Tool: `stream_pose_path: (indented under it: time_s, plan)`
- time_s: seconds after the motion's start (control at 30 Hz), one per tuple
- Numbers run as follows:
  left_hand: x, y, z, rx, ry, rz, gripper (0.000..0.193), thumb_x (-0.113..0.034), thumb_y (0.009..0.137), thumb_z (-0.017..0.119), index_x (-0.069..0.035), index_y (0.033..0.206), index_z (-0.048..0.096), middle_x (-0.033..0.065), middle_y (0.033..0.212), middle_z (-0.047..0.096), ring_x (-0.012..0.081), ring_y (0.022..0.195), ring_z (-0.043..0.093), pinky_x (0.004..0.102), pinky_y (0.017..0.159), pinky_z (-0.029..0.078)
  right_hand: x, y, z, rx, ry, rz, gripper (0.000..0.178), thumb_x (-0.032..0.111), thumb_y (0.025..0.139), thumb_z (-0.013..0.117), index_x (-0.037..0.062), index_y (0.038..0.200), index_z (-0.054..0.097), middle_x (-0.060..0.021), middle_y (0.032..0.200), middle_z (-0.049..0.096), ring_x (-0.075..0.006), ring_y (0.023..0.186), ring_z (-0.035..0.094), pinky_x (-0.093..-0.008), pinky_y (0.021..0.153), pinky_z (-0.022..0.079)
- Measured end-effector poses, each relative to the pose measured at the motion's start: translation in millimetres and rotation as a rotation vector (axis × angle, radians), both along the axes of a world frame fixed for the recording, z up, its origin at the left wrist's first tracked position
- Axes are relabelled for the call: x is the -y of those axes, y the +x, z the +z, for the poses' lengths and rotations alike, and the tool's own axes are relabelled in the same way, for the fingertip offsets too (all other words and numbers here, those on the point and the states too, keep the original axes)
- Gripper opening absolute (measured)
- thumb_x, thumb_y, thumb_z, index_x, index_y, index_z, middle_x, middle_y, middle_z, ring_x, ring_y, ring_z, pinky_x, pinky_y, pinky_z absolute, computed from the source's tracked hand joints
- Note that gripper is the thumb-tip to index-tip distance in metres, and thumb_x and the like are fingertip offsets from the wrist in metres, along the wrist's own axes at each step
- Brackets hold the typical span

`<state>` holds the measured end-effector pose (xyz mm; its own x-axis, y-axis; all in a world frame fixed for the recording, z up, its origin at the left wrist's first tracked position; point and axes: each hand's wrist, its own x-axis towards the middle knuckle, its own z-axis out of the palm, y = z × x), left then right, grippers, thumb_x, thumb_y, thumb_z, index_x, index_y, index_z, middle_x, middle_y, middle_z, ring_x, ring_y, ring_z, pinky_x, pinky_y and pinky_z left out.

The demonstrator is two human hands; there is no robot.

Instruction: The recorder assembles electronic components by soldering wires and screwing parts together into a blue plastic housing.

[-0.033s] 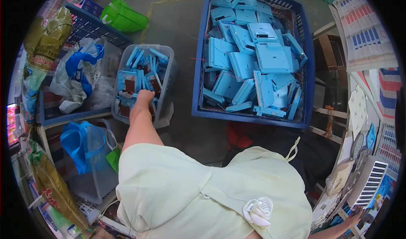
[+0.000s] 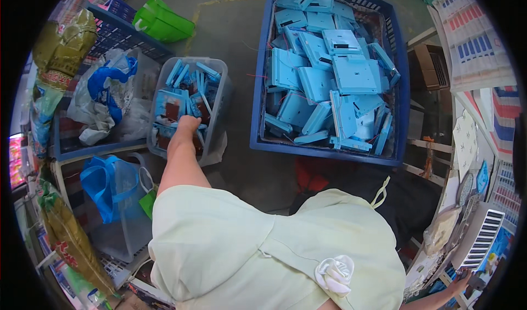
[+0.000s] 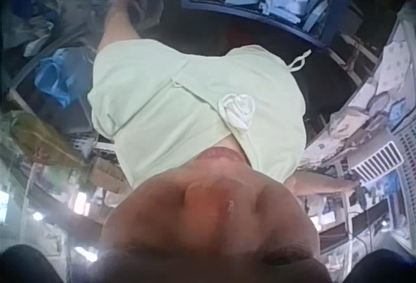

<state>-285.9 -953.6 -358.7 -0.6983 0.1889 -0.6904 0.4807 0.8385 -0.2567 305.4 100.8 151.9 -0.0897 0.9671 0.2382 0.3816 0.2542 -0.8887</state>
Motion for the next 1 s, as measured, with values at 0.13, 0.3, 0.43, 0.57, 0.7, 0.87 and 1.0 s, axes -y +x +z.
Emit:
stream_pose_path:
  time_s: [0.13, 0.3, 0.43, 0.57, 0.7, 0.87, 1.0]
  plan:
    - [-10, -12, 73, -0.018, -0.018, 0.070, 0.027, -0.018, 0.092, 0.064, -0.015, 0.118, 0.069, 0.0149, 0.110, 0.074, 0.0356, 0.107, 0.071, 0.0489, 0.085, 0.058, -25, 34, 1, 0.074, -0.012, -0.011, 0.018, 0.027, 0.098, 0.067, 0.0090, 0.098, 0.069, -0.0034, 0.094, 0.068, -0.0140, 0.087, 0.064, -0.0302, 0.073, 0.052]
    - [78, -18, 169, -0.486, 0.246, 0.615, 0.028, -0.020, 0.093, 0.063, -0.015, 0.119, 0.072, 0.0180, 0.112, 0.073, 0.0374, 0.106, 0.070, 0.0455, 0.092, 0.055, -60, 21, -42, 0.132, -0.038, -0.018, 0.032, 0.021, 0.102, 0.058, 0.0077, 0.131, 0.066, -0.0086, 0.119, 0.067, -0.0208, 0.115, 0.062, -0.0403, 0.101, 0.045]
    - [36, -42, 246, -0.428, 0.652, 1.238, 0.040, -0.009, 0.091, 0.068, -0.016, 0.130, 0.064, 0.0157, 0.113, 0.073, 0.0332, 0.103, 0.073, 0.0462, 0.090, 0.059, -52, 52, -24, 0.029, 0.000, -0.080, 0.037, 0.022, 0.104, 0.059, 0.0059, 0.137, 0.063, -0.0115, 0.125, 0.065, -0.0240, 0.116, 0.064, -0.0417, 0.101, 0.047]
    - [-8, -41, 326, -0.297, 1.349, 1.413, 0.047, -0.003, 0.091, 0.068, -0.009, 0.135, 0.055, 0.0121, 0.118, 0.070, 0.0286, 0.100, 0.074, 0.0460, 0.083, 0.063, -51, 58, -65, -0.158, -0.022, -0.039, 0.041, 0.011, 0.102, 0.058, 0.0040, 0.142, 0.059, -0.0181, 0.136, 0.058, -0.0277, 0.120, 0.062, -0.0447, 0.104, 0.048]
    - [-170, -56, 348, 0.013, 1.698, 1.113, 0.042, -0.005, 0.093, 0.066, -0.003, 0.134, 0.054, 0.0149, 0.122, 0.069, 0.0282, 0.098, 0.074, 0.0426, 0.080, 0.064, -57, 141, -82, 0.814, 0.544, -0.020, 0.054, 0.006, 0.096, 0.057, 0.0184, 0.148, 0.056, -0.0230, 0.130, 0.058, -0.0359, 0.122, 0.061, -0.0447, 0.102, 0.051]
    - [-455, 11, 377, 0.567, 1.813, 0.872, 0.057, -0.004, 0.093, 0.063, -0.005, 0.147, 0.044, 0.0172, 0.130, 0.066, 0.0322, 0.104, 0.073, 0.0467, 0.082, 0.065, -8, 72, -75, 0.366, 0.335, -0.025, 0.037, 0.011, 0.100, 0.063, -0.0005, 0.134, 0.060, -0.0146, 0.127, 0.063, -0.0253, 0.110, 0.066, -0.0364, 0.092, 0.052]
    - [-636, 71, 402, 1.009, 1.714, 0.677, 0.072, -0.001, 0.089, 0.062, -0.012, 0.155, 0.036, 0.0150, 0.143, 0.056, 0.0370, 0.122, 0.063, 0.0594, 0.085, 0.062, 46, 13, -69, -0.419, 0.162, 0.040, 0.033, 0.004, 0.095, 0.071, 0.0003, 0.125, 0.059, -0.0066, 0.112, 0.068, -0.0150, 0.095, 0.066, -0.0292, 0.085, 0.051]
